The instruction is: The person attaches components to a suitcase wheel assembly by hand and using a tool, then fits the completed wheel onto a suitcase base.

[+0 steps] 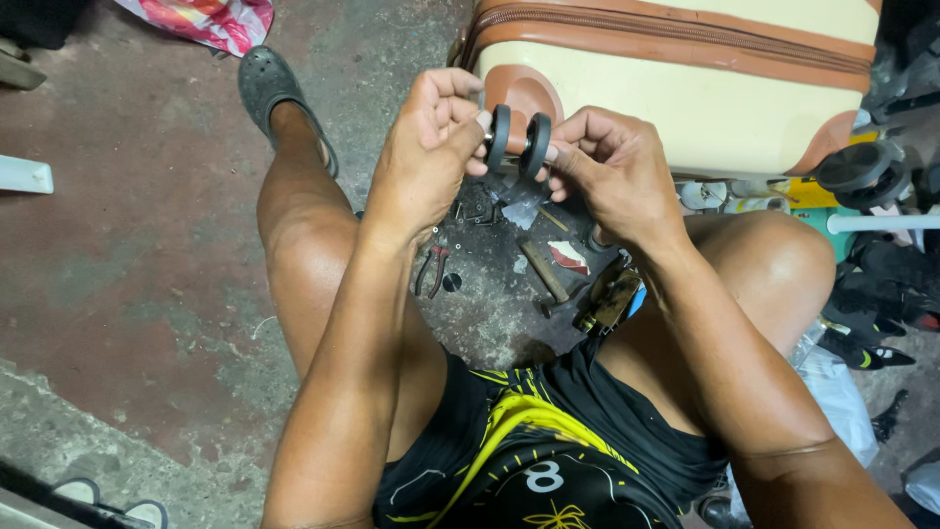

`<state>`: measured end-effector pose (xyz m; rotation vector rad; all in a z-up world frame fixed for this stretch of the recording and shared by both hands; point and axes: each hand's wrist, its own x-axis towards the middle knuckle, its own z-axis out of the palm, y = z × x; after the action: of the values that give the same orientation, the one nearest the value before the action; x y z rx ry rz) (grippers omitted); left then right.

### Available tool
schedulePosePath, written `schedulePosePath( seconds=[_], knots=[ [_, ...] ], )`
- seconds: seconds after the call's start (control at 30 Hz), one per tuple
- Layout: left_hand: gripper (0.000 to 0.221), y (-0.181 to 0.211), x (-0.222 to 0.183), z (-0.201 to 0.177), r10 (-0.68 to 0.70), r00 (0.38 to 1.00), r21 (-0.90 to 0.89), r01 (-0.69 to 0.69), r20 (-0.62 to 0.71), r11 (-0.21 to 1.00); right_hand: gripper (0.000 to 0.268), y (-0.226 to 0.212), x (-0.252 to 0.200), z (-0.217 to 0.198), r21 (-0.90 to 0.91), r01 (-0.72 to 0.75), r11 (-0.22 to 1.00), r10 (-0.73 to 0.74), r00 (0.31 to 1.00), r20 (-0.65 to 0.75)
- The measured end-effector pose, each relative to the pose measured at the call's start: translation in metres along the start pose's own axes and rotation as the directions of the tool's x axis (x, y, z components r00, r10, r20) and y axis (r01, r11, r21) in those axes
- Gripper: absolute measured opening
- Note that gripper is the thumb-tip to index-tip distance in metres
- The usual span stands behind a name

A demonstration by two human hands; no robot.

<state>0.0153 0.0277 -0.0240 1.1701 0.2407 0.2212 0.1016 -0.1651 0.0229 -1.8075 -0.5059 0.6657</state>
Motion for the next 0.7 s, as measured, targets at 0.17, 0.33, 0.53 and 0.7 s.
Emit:
schedulePosePath(
  seconds=[0.17, 0.33, 0.53, 0.7],
  knots=[
    [0.041, 0.009, -0.017, 0.009, 0.163, 0.987, 0.209, -0.16, -0.001, 0.965, 0.016, 0.0, 0.004, -0.001, 0.115, -0.11, 0.987, 0.107, 0.994, 0.027],
    [0.024, 0.007, -0.019, 0.013, 0.102, 0.987, 0.15, -0.083, -0.122, 0.985, 0.016, 0.007, -0.007, 0.007, 0.038, 0.052, 0.998, -0.05, 0.996, -0.07],
    [0.01, 0.005, -0.018, 0.02, 0.156, 0.966, 0.297, -0.091, -0.205, 0.95, 0.015, 0.01, -0.013, 0.016, -0.045, 0.178, 0.983, -0.182, 0.975, -0.125],
    [0.009, 0.006, -0.027, 0.015, 0.087, 0.983, 0.263, -0.041, -0.163, 0.964, 0.013, 0.008, -0.015, 0.009, 0.364, -0.045, 0.931, 0.046, 0.999, 0.006]
  ],
)
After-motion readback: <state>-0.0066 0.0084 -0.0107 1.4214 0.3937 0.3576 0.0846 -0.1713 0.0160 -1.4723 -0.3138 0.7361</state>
